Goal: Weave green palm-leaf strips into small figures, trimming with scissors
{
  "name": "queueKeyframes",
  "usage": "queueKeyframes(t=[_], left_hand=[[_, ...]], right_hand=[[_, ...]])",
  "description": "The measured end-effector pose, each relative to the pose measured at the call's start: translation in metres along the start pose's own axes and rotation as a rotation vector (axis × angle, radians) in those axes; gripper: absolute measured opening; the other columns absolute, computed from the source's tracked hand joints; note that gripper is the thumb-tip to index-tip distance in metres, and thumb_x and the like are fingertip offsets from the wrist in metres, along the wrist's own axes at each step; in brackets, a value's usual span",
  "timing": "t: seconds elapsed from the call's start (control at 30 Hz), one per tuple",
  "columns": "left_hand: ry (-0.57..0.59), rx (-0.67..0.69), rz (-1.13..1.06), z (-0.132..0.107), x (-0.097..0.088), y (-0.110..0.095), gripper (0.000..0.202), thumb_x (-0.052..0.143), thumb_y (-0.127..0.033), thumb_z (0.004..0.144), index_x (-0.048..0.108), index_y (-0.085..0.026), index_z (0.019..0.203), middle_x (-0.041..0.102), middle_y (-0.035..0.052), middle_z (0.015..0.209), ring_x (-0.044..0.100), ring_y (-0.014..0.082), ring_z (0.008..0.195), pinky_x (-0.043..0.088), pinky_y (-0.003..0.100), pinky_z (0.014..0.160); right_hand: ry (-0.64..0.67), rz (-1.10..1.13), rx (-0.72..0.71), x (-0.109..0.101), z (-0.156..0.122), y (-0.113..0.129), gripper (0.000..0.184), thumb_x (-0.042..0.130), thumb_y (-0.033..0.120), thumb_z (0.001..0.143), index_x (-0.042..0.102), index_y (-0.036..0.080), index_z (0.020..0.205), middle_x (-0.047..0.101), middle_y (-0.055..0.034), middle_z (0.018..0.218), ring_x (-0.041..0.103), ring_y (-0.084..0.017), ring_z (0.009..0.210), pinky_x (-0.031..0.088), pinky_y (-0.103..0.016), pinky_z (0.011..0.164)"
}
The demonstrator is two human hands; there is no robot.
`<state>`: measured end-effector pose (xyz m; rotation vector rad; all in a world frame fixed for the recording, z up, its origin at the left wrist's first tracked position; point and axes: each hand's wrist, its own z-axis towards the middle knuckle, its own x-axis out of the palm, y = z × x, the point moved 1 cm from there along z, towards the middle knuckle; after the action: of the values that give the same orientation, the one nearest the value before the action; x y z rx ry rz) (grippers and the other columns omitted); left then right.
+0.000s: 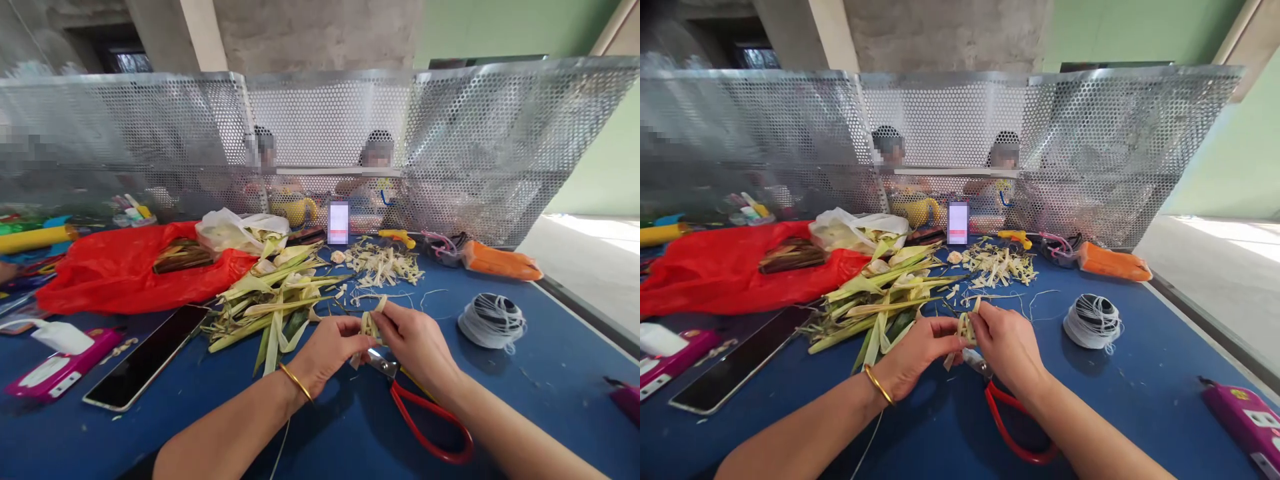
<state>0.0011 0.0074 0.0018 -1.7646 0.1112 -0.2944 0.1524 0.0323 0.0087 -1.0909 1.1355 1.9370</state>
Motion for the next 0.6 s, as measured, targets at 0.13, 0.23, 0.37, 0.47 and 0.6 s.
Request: queueKeyframes(t=[0.13, 0.23, 0.37, 0.47, 0.6], left_hand=[[-0.103, -0.028, -0.023, 0.004, 0.003, 0.007, 0.018, 0.073, -0.024, 0.063, 0.066, -0.011, 0.075, 0.059, -0.0025, 0.055, 0.049, 0.0076, 0.049, 0.036, 0.019, 0.050], [-0.193, -0.057, -0.106, 0.009, 0.000, 0.011, 0.029, 0.076, -0.026, 0.062, 0.063, -0.014, 0.085, 0.065, -0.0007, 0.061, 0.059, 0.0109, 0.052, 0.041, 0.019, 0.051], [-0.264, -0.066, -0.209, 0.013, -0.009, 0.008, 0.033, 0.080, -0.025, 0.059, 0.059, -0.015, 0.083, 0.069, 0.0012, 0.066, 0.062, 0.0121, 0.051, 0.046, 0.020, 0.052], [-0.282, -0.062, -0.247, 0.013, -0.013, 0.005, 0.030, 0.079, -0.024, 0.061, 0.061, -0.014, 0.083, 0.071, 0.0024, 0.070, 0.063, 0.0111, 0.050, 0.046, 0.019, 0.050], [-0.307, -0.050, -0.254, 0.012, -0.013, 0.004, 0.021, 0.075, -0.022, 0.067, 0.063, -0.013, 0.081, 0.070, 0.0023, 0.067, 0.061, 0.0098, 0.047, 0.047, 0.018, 0.049]], right_hand=[[0.082, 0.142, 0.077, 0.007, 0.002, -0.002, 0.027, 0.042, 0.032, 0.089, 0.054, 0.021, 0.067, 0.055, 0.0027, 0.057, 0.044, -0.012, 0.053, 0.026, -0.024, 0.052], [0.141, 0.310, 0.086, 0.007, 0.007, -0.007, 0.026, 0.044, 0.035, 0.088, 0.059, 0.021, 0.072, 0.058, 0.0018, 0.063, 0.048, -0.013, 0.059, 0.032, -0.023, 0.055], [0.253, 0.595, 0.105, -0.008, 0.014, -0.017, 0.031, 0.046, 0.044, 0.087, 0.063, 0.019, 0.092, 0.057, 0.0017, 0.066, 0.048, -0.012, 0.054, 0.035, -0.023, 0.050], [0.285, 0.738, 0.110, -0.025, 0.017, -0.022, 0.034, 0.054, 0.044, 0.083, 0.065, 0.018, 0.101, 0.056, 0.0023, 0.065, 0.045, -0.010, 0.052, 0.035, -0.022, 0.048], [0.378, 0.847, 0.048, -0.037, 0.016, -0.024, 0.025, 0.058, 0.036, 0.082, 0.070, 0.018, 0.095, 0.060, 0.0004, 0.071, 0.052, -0.011, 0.061, 0.043, -0.024, 0.059]])
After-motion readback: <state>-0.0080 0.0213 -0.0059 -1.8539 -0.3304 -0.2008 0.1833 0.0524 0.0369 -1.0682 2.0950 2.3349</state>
